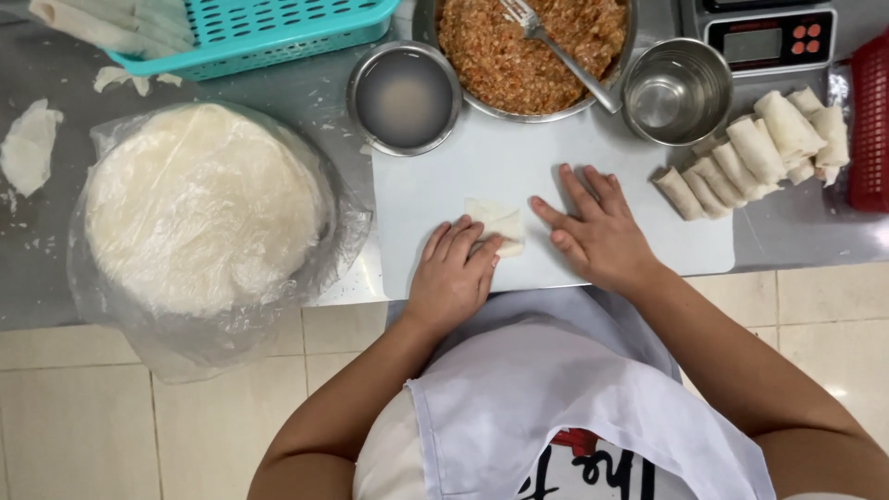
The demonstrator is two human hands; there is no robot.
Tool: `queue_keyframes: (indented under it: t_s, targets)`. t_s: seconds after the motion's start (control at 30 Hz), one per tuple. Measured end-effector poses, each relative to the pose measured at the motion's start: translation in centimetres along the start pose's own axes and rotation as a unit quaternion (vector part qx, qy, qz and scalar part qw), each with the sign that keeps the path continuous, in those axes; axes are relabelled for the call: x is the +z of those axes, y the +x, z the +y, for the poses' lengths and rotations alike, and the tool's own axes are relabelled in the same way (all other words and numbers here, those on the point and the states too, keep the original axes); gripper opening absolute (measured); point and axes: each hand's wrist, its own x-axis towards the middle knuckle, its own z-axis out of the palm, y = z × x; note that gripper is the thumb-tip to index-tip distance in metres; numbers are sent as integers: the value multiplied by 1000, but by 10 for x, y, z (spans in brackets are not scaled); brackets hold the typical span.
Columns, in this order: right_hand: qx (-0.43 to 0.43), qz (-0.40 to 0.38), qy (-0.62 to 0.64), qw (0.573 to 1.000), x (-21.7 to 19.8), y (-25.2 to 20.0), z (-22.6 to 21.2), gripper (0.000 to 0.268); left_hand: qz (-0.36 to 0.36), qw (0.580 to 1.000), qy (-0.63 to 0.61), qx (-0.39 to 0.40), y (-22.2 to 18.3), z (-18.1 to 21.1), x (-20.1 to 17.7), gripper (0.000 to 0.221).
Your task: The person is preparing rolled food items by placing filling on a thin wrapper and rolling it up into a cylinder.
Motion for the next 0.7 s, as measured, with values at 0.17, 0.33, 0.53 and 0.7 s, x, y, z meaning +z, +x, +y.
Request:
queue_keyframes:
  t_s: [0.17,0.33,0.53,0.7]
  targets:
    - [-43,34,17,998,0,17,-34,50,10,1000,20,7,1,-1,-1,29]
    - [-14,-24,65,998,15,65,-51,51,14,1000,25,13,0,0,1,25]
    - [8,-95,79,992,-1,58,-44,51,10,999,29,14,2,2,-5,26]
    - [59,-114,61,990,-18,11,-28,50,6,1000,15,6,-1,0,-3,30]
